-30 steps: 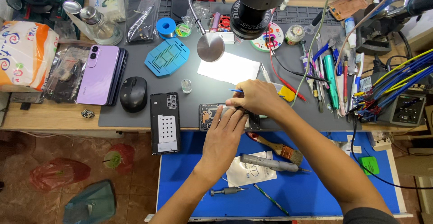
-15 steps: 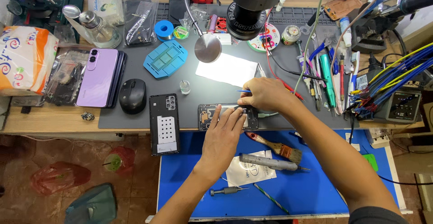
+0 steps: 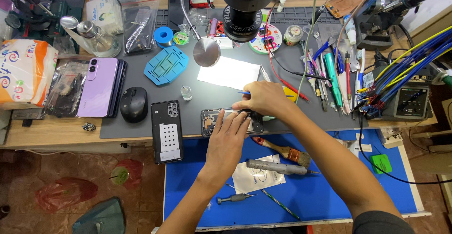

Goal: The person applies adhesive from a tube onto the back cover of a smartphone. They then pick up the main body of the phone, which is connected to a charging cable, and inspect the internal components. The person places the back cover on the table and continues to handle the phone body.

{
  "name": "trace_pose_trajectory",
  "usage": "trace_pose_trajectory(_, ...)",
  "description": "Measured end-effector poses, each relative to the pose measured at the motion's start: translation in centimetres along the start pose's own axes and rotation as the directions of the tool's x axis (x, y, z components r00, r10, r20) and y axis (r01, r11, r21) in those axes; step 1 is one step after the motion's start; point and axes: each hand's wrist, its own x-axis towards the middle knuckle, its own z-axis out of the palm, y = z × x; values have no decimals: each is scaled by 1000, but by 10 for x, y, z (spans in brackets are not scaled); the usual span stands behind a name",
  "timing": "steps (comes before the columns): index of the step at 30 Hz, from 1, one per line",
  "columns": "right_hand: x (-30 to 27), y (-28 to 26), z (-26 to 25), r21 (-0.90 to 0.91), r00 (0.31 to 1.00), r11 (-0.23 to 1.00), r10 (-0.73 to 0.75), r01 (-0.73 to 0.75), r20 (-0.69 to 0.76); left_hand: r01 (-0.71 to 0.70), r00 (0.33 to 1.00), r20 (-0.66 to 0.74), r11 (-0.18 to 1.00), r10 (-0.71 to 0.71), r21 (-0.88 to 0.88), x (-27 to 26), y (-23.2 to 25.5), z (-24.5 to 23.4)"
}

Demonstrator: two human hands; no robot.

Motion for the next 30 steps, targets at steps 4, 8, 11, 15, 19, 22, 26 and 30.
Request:
trace_pose_trajectory(4,-3,11,-1,-25,1000,1000,6,-6,-13,3,1000,-7,1000,-3,-16,-1,0,5)
trace_pose_trajectory(8,-6,22,-5,-32,998,997,67,-66,11,-8,1000,-14,1000,8,-5,-2,-1,9)
trace_pose_trajectory(11,-6,29,-2,-28,998,998,55,-55,21,-8,1000,-16,1000,8,-12,-1,-1,10)
trace_pose_trajectory(15,-10,31,-6,32,999,999,8,-10,49,-4,1000,-26,999,3,-39,-1,0,10)
trace_pose_trajectory(19,-20,12,-10,86,1000,996,-5,5,6,-9,1000,-27,999,8,-38,0,1,6)
trace_pose_trajectory(22,-13,10,0,124,999,992,-25,27,-24,-9,1000,-27,999,8,-32,0,1,5)
trace_pose_trajectory(26,-2,33,10,25,998,1000,14,-13,-63,-4,1000,-22,1000,4,-12,1,0,4)
trace_pose_trajectory(30,-16,53,7,35,993,999,-9,14,-121,-16,1000,-20,999,16,-35,1,0,-1)
